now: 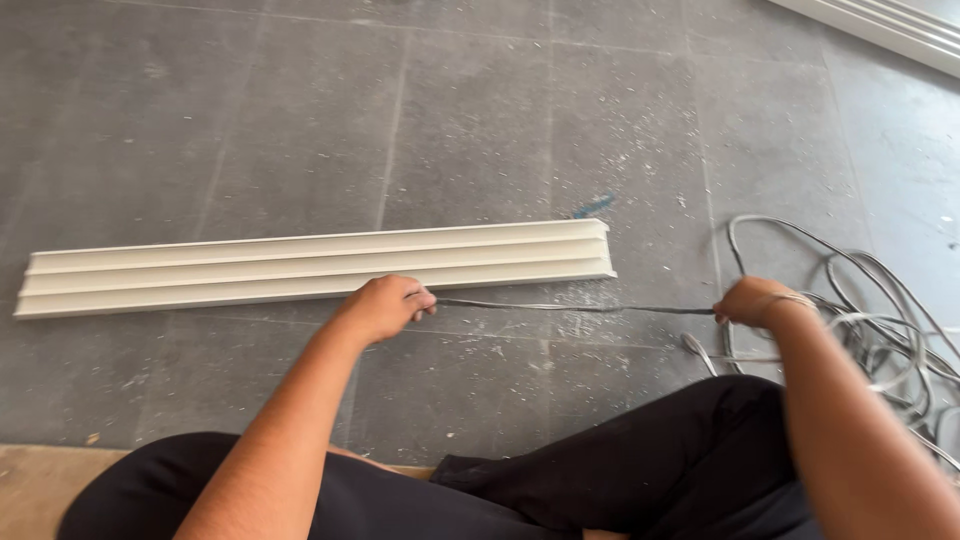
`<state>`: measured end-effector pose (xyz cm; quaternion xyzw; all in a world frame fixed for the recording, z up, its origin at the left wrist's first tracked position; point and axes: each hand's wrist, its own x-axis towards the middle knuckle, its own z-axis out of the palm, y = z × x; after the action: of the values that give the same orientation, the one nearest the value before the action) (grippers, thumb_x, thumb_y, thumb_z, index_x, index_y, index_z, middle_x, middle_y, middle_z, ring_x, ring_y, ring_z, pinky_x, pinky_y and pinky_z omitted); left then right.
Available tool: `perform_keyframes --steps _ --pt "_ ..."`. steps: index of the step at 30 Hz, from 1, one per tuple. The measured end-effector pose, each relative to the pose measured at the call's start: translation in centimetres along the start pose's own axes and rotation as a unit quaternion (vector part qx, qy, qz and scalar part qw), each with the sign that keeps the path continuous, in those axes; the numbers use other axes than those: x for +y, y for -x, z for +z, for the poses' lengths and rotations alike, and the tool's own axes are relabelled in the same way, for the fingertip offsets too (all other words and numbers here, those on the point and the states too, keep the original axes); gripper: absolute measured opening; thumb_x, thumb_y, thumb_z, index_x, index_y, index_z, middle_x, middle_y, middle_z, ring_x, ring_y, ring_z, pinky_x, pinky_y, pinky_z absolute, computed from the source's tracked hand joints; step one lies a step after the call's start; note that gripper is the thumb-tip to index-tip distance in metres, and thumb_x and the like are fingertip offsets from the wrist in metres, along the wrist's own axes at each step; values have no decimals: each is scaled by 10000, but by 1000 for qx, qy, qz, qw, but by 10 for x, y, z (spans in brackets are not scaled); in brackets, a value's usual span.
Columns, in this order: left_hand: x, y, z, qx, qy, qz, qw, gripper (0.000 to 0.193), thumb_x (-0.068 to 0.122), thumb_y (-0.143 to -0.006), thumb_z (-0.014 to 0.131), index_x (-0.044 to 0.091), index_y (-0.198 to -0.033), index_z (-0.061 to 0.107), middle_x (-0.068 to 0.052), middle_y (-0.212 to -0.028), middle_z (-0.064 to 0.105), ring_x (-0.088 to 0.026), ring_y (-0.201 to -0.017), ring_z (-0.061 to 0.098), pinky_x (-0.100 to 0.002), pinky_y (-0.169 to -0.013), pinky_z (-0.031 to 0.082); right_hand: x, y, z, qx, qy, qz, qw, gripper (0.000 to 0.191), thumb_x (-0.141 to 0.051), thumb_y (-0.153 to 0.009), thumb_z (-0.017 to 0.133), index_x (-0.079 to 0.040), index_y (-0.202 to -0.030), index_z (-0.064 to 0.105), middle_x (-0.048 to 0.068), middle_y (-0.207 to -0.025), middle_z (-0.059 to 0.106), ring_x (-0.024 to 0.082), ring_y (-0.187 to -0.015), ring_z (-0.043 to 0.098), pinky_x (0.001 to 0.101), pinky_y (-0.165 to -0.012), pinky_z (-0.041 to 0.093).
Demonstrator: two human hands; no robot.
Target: The person uncoils a roll of LED strip wire and inserts it into the channel of a white aluminum profile. They use a utility knife to trim the wire and push it into the profile's groove. The task involves handling the wire and profile on the floor.
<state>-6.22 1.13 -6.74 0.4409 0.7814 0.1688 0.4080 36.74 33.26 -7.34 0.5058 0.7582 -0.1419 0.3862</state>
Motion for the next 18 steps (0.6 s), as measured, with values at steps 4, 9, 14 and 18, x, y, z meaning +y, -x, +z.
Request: perform_keyframes --steps 4,9,14,18 --pt "64 -33 48 54 12 166 985 267 337 -925 651 130 -950 818 -39 -902 783 -168 -840 710 -355 -801 548 -73 30 -7 273 -132 -111 946 467 -406 -933 642 -237 -1367 616 62 -1509 508 325 -1278 573 447 -1014 506" --pt "129 -79 103 10 180 147 973 278 306 -955 648 65 -914 782 -70 -775 770 -160 -697 704 -322 -663 547 -132 61 -7 158 -489 -340 787 321 -234 -918 734 -87 -1204 721 68 -1094 772 149 -980 706 305 -874 567" --pt "153 -105 122 16 205 85 975 254 303 -957 649 79 -920 765 -56 -813 775 -156 -709 703 -313 -654 553 -106 55 -16 142 -508 -183 830 266 -222 -895 765 -109 -1132 805 43 -812 736 89 -573 503 273 -538 462" --pt "167 -107 130 81 196 162 964 248 221 -874 726 115 -1096 692 -43 -903 761 -137 -799 715 -307 -720 560 -95 32 -15 133 -492 -154 847 240 -253 -902 728 -114 -1077 816 -15 -789 757 79 -545 508 266 -507 459"
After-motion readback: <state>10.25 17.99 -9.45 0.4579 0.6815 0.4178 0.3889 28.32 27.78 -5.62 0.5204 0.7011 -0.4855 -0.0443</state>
